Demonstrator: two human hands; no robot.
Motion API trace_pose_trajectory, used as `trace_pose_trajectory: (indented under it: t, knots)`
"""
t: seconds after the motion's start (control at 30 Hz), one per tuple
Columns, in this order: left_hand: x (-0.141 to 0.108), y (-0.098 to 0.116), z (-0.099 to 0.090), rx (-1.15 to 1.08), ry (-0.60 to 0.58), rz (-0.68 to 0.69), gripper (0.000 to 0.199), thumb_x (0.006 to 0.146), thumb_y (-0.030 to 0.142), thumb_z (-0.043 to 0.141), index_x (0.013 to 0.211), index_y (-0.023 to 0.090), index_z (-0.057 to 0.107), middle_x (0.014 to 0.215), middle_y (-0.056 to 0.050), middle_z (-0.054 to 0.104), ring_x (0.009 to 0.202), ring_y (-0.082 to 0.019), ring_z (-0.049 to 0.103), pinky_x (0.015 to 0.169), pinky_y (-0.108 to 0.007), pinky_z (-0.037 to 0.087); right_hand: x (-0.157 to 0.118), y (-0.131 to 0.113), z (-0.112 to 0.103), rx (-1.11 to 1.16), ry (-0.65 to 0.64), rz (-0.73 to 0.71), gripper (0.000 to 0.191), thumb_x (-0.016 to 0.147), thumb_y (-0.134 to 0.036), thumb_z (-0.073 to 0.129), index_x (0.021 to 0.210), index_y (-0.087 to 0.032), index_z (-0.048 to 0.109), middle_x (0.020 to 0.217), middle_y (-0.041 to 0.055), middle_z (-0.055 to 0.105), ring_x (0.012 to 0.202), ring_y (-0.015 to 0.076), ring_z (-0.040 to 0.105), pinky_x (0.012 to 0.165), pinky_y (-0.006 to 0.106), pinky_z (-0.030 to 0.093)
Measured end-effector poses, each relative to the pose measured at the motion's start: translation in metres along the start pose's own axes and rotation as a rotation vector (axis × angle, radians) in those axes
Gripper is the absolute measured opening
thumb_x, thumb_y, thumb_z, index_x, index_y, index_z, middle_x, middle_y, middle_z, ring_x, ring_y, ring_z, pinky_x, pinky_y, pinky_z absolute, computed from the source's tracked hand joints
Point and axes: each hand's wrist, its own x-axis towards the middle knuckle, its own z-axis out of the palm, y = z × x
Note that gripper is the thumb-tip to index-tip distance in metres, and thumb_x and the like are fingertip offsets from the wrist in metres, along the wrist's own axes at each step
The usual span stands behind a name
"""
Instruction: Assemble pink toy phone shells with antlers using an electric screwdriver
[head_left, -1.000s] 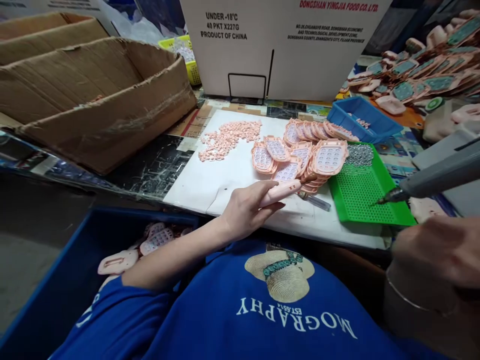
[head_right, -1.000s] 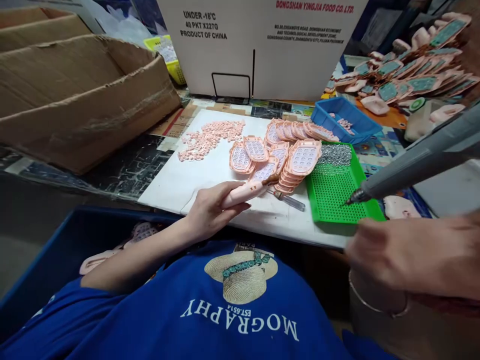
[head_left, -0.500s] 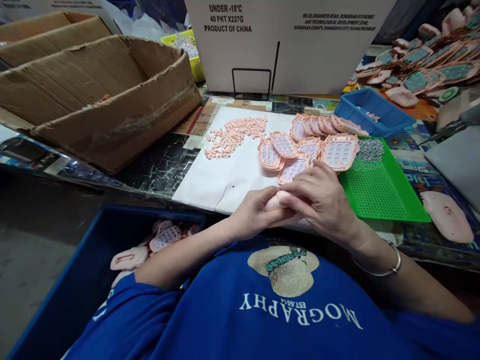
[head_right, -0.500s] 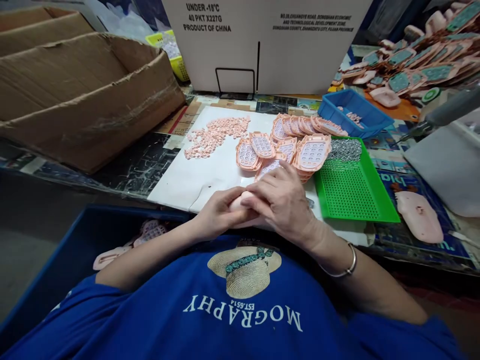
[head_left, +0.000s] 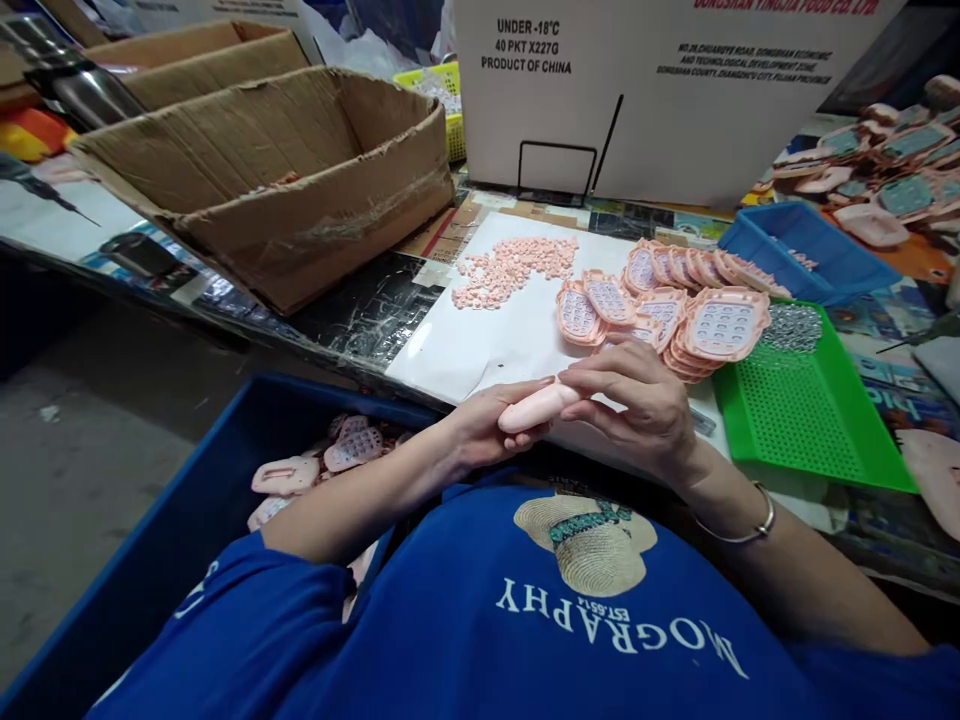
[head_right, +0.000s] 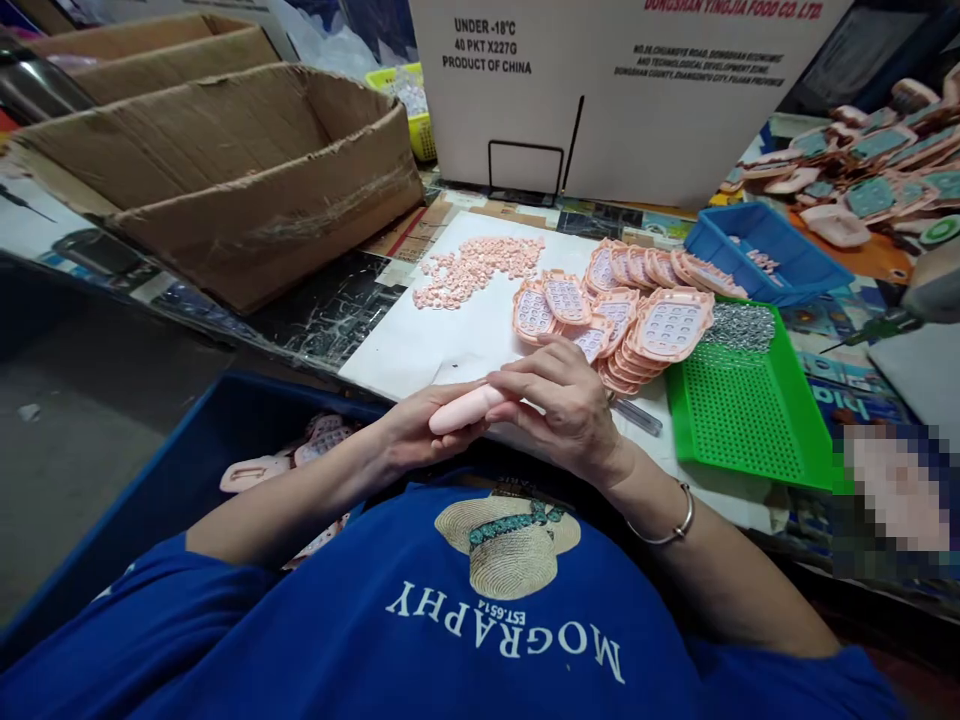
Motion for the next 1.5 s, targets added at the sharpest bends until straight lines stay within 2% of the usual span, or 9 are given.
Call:
trace_pose_trajectory:
  t: [0.23,0.43,0.53,0.67,0.77,0.87,0.93,1.0,1.5]
  knots:
    - [-0.064,0.017,-0.063,0.396,0.208,0.251,0.034,0.077,0.034,0.081,0.106,0.017,0.076,0.094,-0.007,0.076,0.073,-0.012,0.069,0.063,-0.015,0.051,-0.011,-0.013,0.013,-0.046,-0.113,0.050,0.037,0.096,-0.036,0.064,0.130,-0.022,0.061,0.137,0.0167,0.057,0.127,0.0324,0.055,0.107,0.056,0.045]
    - [-0.165,0.050,-0.145,0.808,0.479,0.037,0.044,0.068,0.039,0.086,0.105,0.016,0.079,0.104,-0.012,0.078,0.093,-0.024,0.071,0.075,-0.024,0.054,-0.044,0.002,0.015,-0.031,-0.150,0.248,0.029,0.098,-0.030,0.058,0.127,-0.026,0.060,0.135,0.0134,0.056,0.121,0.0315,0.058,0.099,0.053,0.052]
    - [-0.182,0.072,-0.148,1.004,0.564,0.141,0.042,0.070,0.045,0.084,0.102,0.017,0.079,0.104,-0.009,0.079,0.097,-0.025,0.070,0.084,-0.029,0.055,-0.052,0.004,0.019,-0.034,-0.193,0.252,0.025,0.099,-0.032,0.056,0.122,-0.025,0.062,0.132,0.0125,0.059,0.118,0.0311,0.059,0.096,0.052,0.053]
    - [-0.171,0.125,-0.124,1.193,0.738,0.589,0.050,0.088,0.053,0.062,0.119,0.014,0.070,0.090,-0.003,0.076,0.083,-0.017,0.068,0.081,-0.030,0.054,-0.058,0.006,0.025,-0.013,-0.243,0.237,0.023,0.100,-0.029,0.055,0.120,-0.024,0.063,0.127,0.0119,0.061,0.115,0.0292,0.059,0.094,0.049,0.053]
    - [-0.154,0.182,-0.115,1.539,1.121,1.000,0.045,0.090,0.044,0.061,0.120,0.011,0.067,0.110,-0.005,0.072,0.094,-0.014,0.064,0.094,-0.031,0.050,-0.062,0.008,0.027,0.009,-0.279,0.243,0.020,0.101,-0.028,0.055,0.117,-0.022,0.063,0.123,0.0118,0.061,0.116,0.0284,0.058,0.096,0.049,0.051]
    - [-0.136,0.227,-0.116,1.923,1.445,0.643,0.059,0.087,0.041,0.068,0.136,0.010,0.057,0.132,-0.013,0.064,0.116,-0.024,0.060,0.106,-0.043,0.045,-0.063,0.008,0.027,0.019,-0.296,0.240,0.019,0.101,-0.026,0.053,0.117,-0.020,0.061,0.123,0.0117,0.061,0.118,0.0278,0.055,0.099,0.049,0.049]
    - [-0.126,0.239,-0.118,2.017,1.506,0.243,0.060,0.086,0.044,0.069,0.133,0.009,0.058,0.127,-0.016,0.067,0.118,-0.032,0.060,0.104,-0.051,0.046,-0.063,0.008,0.028,0.024,-0.302,0.231,0.018,0.102,-0.025,0.053,0.118,-0.020,0.060,0.124,0.0117,0.060,0.119,0.0273,0.054,0.098,0.048,0.048]
    - [-0.119,0.236,-0.119,2.054,1.517,0.070,0.052,0.088,0.044,0.066,0.126,0.008,0.063,0.122,-0.018,0.069,0.118,-0.037,0.061,0.100,-0.054,0.047,-0.063,0.007,0.028,0.026,-0.309,0.225,0.018,0.102,-0.024,0.053,0.118,-0.020,0.059,0.124,0.0115,0.059,0.119,0.0270,0.053,0.098,0.047,0.048]
    - [-0.086,0.152,-0.108,2.313,1.421,0.104,0.028,0.094,0.017,0.041,0.107,0.010,0.064,0.099,-0.020,0.073,0.099,-0.034,0.071,0.079,-0.039,0.050,-0.070,0.011,0.032,-0.002,-0.294,0.174,0.019,0.102,-0.026,0.052,0.120,-0.022,0.059,0.125,0.0101,0.059,0.118,0.0268,0.053,0.100,0.047,0.045]
